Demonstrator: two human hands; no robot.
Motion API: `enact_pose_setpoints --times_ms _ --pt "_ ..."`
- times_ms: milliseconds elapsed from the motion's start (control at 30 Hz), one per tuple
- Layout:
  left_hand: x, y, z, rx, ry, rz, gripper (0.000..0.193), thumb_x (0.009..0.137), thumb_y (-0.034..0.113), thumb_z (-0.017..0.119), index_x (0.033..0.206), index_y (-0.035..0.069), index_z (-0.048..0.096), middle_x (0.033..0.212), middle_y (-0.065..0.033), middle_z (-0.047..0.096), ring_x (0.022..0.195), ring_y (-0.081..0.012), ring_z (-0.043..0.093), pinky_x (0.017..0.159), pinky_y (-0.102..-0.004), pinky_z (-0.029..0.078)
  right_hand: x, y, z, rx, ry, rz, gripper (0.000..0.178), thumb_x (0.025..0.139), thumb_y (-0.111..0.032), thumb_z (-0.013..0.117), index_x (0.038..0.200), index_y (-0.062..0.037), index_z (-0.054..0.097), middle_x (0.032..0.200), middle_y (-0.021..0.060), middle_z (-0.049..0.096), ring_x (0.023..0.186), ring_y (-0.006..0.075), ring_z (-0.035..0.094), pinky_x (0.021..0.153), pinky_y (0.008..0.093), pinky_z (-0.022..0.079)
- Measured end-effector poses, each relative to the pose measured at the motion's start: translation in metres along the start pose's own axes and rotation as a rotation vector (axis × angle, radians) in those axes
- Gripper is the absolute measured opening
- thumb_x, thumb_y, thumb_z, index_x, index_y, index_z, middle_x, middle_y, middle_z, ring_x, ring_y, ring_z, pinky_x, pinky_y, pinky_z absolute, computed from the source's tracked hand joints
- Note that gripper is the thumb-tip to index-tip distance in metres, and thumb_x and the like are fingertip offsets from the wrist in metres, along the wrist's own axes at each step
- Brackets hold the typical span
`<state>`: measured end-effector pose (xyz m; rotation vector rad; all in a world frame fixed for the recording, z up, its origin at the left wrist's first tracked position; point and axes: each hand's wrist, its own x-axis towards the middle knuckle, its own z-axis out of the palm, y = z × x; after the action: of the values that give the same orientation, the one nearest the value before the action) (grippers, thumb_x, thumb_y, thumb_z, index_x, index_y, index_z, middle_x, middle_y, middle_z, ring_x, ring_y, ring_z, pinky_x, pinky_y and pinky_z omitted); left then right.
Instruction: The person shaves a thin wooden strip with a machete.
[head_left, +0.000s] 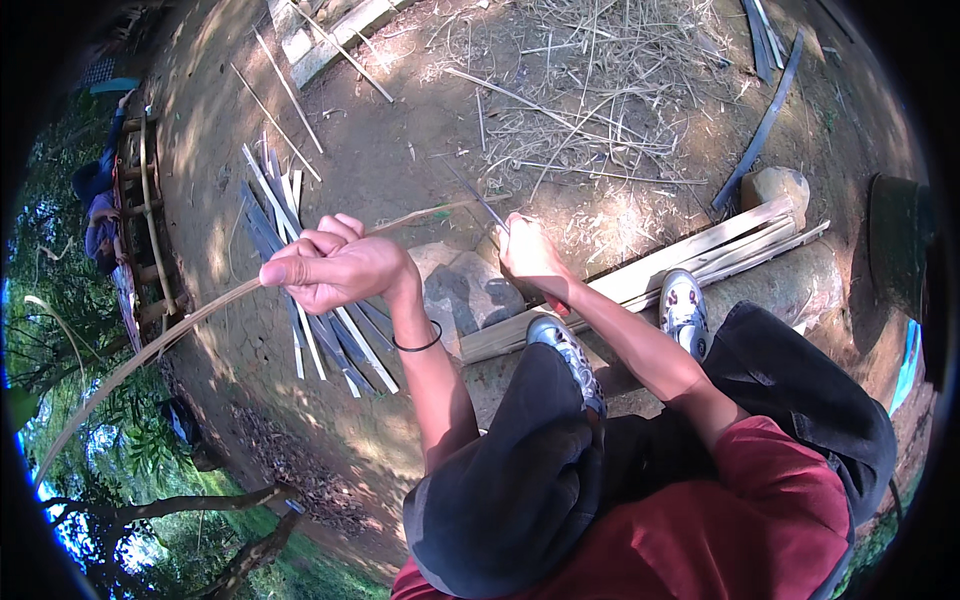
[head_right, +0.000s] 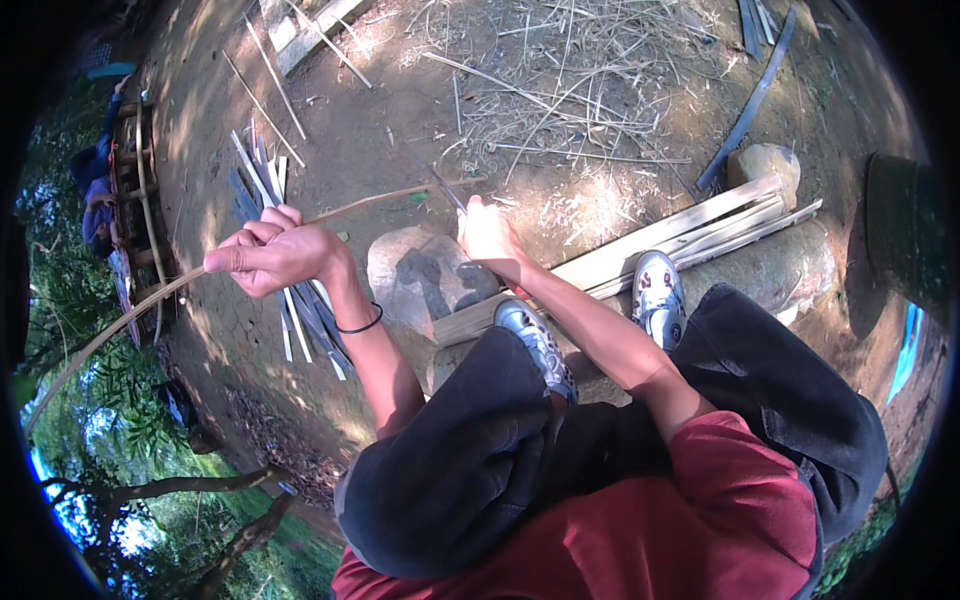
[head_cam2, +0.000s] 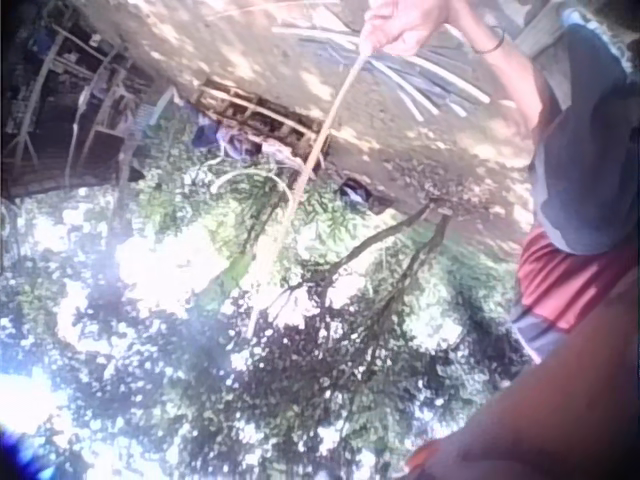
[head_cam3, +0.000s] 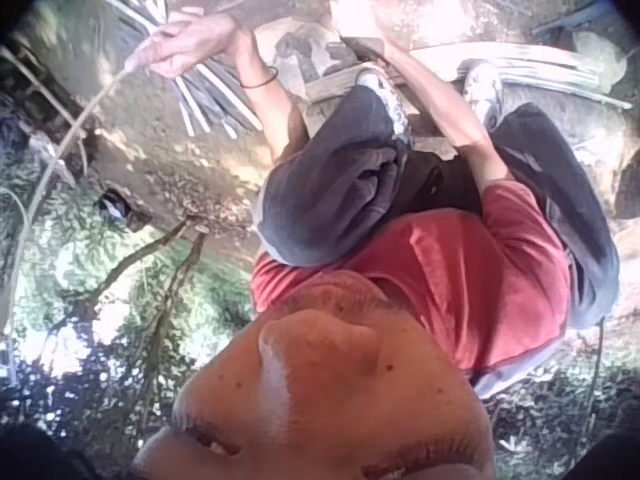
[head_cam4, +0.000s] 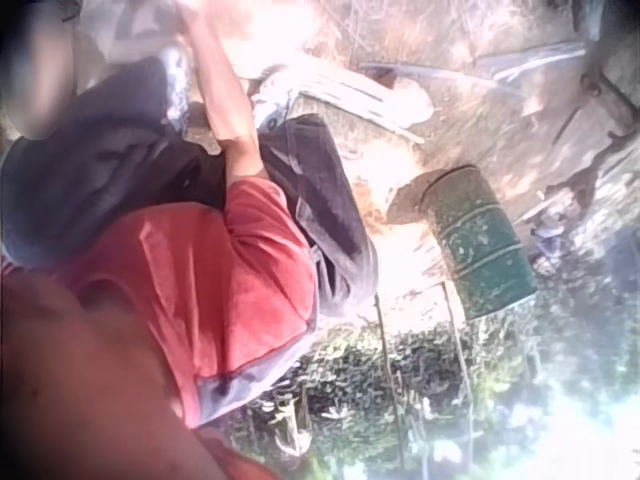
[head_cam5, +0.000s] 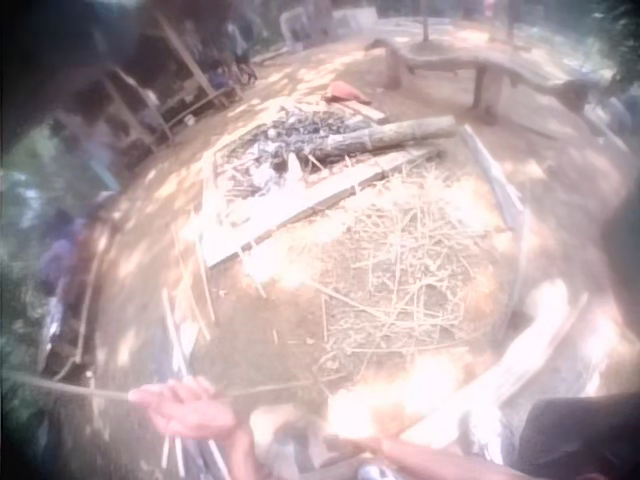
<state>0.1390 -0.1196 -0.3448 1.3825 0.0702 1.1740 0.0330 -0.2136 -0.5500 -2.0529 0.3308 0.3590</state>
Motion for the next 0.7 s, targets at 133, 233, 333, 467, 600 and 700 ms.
enact_pose_setpoints --times_ms 133,233,333,467,600,700 --pt "-0.006 -0.005 -0.006 0.011 -0.112 -0.005 0.054 0.101 0.047 0.033 0.061 0.014 0.017 0.049 0.0063 0.014 0.042 -0.005 0.011 0.034 -0.022 0.014 0.012 -0.02 0.001 0.283 -0.156 0.128 0.032 0.092 -0.025 0.051 0.082 0.0046 0.057 0.066 0.0273 0.061 0.068 0.0447 0.063 0.059 0.0509 0.048" --pt "-0.017 -0.012 -0.009 -0.003 -0.103 -0.025 0.052 0.102 0.046 0.034 0.063 0.014 0.019 0.049 0.006 0.014 0.042 -0.0051 0.012 0.034 -0.0228 0.014 0.018 -0.012 0.004 0.086 0.021 0.015 0.029 0.093 -0.024 0.051 0.09 0.0046 0.055 0.066 0.0272 0.06 0.064 0.042 0.063 0.058 0.0502 0.048" --pt "-0.018 -0.012 -0.015 0.023 -0.09 -0.024 0.051 0.102 0.044 0.035 0.064 0.013 0.02 0.05 0.0056 0.014 0.043 -0.0051 0.011 0.034 -0.0229 0.015 -0.012 -0.018 0.006 -0.033 0.131 -0.289 0.027 0.093 -0.025 0.051 0.096 0.0019 0.053 0.063 0.0235 0.06 0.061 0.0396 0.062 0.056 0.0489 0.048" --pt "-0.011 -0.017 -0.015 0.046 -0.035 -0.035 0.051 0.102 0.043 0.036 0.064 0.013 0.02 0.053 0.0057 0.013 0.044 -0.0053 0.011 0.035 -0.0227 0.015 -0.034 -0.003 0.01 -0.396 0.307 -0.401 0.024 0.092 -0.024 0.05 0.1 -0.0026 0.053 0.063 0.0179 0.06 0.057 0.0367 0.061 0.052 0.0457 0.048" --pt "-0.015 -0.014 -0.014 0.024 -0.056 -0.055 0.051 0.102 0.042 0.037 0.064 0.014 0.019 0.053 0.0058 0.013 0.045 -0.0056 0.011 0.035 -0.0224 0.015 0.01 0.09 0.041 -0.355 -0.01 -0.15 0.02 0.091 -0.02 0.049 0.088 -0.001 0.054 0.061 0.0178 0.06 0.059 0.0374 0.062 0.055 0.0464 0.05" --pt "-0.008 -0.014 -0.015 0.007 -0.085 0.004 0.051 0.102 0.042 0.037 0.064 0.014 0.018 0.053 0.0059 0.014 0.044 -0.0057 0.012 0.035 -0.0224 0.014 0.029 0.068 0.034 -0.17 -0.107 -0.219 0.023 0.091 -0.021 0.049 0.084 0.0 0.056 0.063 0.0198 0.061 0.059 0.0368 0.063 0.054 0.0456 0.051"
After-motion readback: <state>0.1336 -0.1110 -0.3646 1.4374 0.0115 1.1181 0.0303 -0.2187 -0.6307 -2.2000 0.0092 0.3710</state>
